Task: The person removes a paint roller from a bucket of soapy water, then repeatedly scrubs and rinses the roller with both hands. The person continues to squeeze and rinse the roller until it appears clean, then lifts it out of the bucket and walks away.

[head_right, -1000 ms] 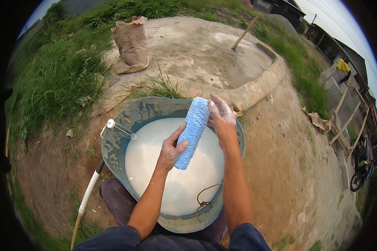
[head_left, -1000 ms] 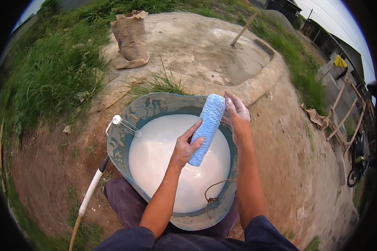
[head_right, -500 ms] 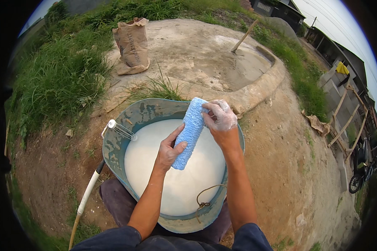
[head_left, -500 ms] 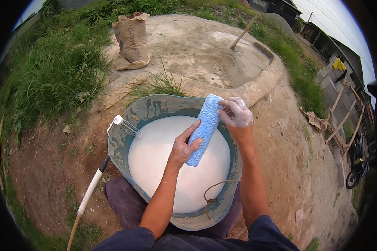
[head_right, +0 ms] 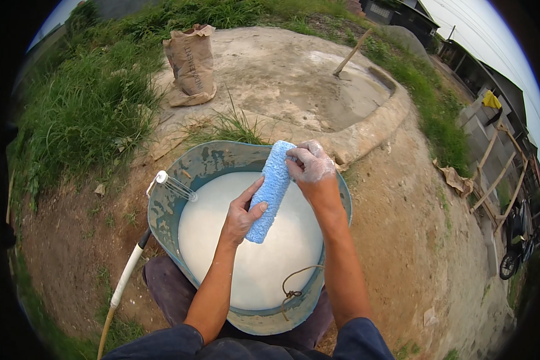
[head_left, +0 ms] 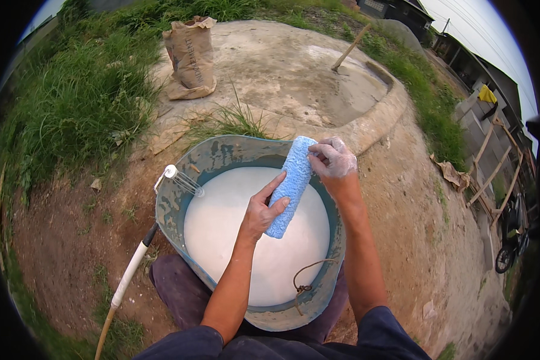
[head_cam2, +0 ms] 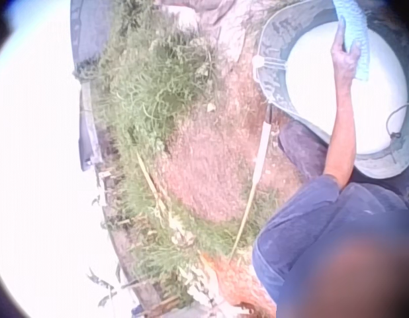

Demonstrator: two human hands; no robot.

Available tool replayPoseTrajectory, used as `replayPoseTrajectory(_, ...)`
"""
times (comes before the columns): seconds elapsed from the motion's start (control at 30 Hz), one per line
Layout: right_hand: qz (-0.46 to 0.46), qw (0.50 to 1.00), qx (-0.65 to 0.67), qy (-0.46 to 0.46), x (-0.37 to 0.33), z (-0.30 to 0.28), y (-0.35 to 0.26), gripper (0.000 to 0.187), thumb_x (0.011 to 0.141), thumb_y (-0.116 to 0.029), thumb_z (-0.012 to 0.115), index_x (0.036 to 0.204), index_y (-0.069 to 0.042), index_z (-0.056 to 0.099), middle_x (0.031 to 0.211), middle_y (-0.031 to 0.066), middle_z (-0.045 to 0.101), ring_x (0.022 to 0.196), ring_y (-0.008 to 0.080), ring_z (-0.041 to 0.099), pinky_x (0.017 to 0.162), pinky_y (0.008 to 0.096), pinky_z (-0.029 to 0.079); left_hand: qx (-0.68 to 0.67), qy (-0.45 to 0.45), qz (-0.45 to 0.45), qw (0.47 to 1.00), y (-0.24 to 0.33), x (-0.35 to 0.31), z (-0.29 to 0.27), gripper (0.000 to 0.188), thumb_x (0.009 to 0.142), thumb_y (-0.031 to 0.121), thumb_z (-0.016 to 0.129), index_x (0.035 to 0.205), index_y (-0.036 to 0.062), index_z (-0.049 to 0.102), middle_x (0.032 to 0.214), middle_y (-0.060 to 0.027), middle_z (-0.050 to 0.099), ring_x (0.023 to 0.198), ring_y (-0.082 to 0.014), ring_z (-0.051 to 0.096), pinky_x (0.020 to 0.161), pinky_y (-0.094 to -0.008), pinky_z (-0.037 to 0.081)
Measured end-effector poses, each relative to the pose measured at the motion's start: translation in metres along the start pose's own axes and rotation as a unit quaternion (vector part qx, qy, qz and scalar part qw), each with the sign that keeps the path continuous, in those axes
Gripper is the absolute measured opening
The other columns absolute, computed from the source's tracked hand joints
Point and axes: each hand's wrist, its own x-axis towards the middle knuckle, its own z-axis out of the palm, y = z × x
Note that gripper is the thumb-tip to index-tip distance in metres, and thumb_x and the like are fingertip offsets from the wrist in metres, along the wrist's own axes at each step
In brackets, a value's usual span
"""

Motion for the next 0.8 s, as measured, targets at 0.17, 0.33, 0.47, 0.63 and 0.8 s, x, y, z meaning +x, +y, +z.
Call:
replayPoseTrajectory(0.17,0.039,0.999,-0.017,-0.016,0.002,0.000,0.003,0.018,0.082,-0.005,0.079,0.098,0.001,0.076,0.098,0.0134,0.069,0.078,0.0210,0.071,0.071,0.0316,0.059,-0.016,-0.001,0.003,1.000,-0.005,0.001,-0.002,0.066,0.089,0.015,0.077,0.150,0.0062,0.053,0.124,-0.0057,0.065,0.104,-0.0125,0.059,0.095,-0.0261,0.049)
replayPoseTrajectory(0.33,0.102,0.994,-0.027,-0.039,0.006,-0.004,0.010,0.016,0.082,-0.007,0.078,0.093,0.004,0.075,0.085,0.0145,0.071,0.074,0.0200,0.071,0.070,0.0325,0.058,0.200,0.000,0.100,0.975,-0.007,0.003,-0.005,0.064,0.083,0.010,0.076,0.145,0.0102,0.060,0.094,-0.0057,0.059,0.084,-0.0150,0.056,0.079,-0.0270,0.048)
replayPoseTrajectory(0.47,0.163,0.985,0.011,-0.056,0.006,-0.010,0.011,0.016,0.080,-0.009,0.077,0.087,0.005,0.073,0.073,0.0120,0.071,0.068,0.0170,0.069,0.065,0.0311,0.056,0.258,-0.004,0.089,0.962,-0.006,0.002,-0.004,0.066,0.081,0.006,0.076,0.145,0.0096,0.060,0.094,-0.0044,0.057,0.086,-0.0142,0.053,0.078,-0.0268,0.046)
replayPoseTrajectory(0.63,0.172,0.984,0.004,-0.054,0.000,-0.015,0.011,0.017,0.077,-0.010,0.074,0.083,0.005,0.072,0.068,0.0091,0.069,0.062,0.0149,0.066,0.061,0.0306,0.054,0.259,-0.028,0.104,0.960,-0.008,0.004,-0.008,0.065,0.083,0.009,0.077,0.145,0.0094,0.059,0.095,-0.0045,0.057,0.086,-0.0146,0.054,0.080,-0.0268,0.046)
replayPoseTrajectory(0.8,0.184,0.979,-0.002,-0.085,-0.003,-0.017,0.021,0.015,0.078,-0.009,0.073,0.083,0.006,0.071,0.073,0.0099,0.071,0.067,0.0135,0.067,0.065,0.0293,0.055,0.206,-0.041,0.079,0.975,-0.017,0.005,-0.010,0.063,0.087,0.014,0.078,0.146,0.0094,0.058,0.106,-0.0055,0.064,0.094,-0.0145,0.058,0.087,-0.0277,0.049)
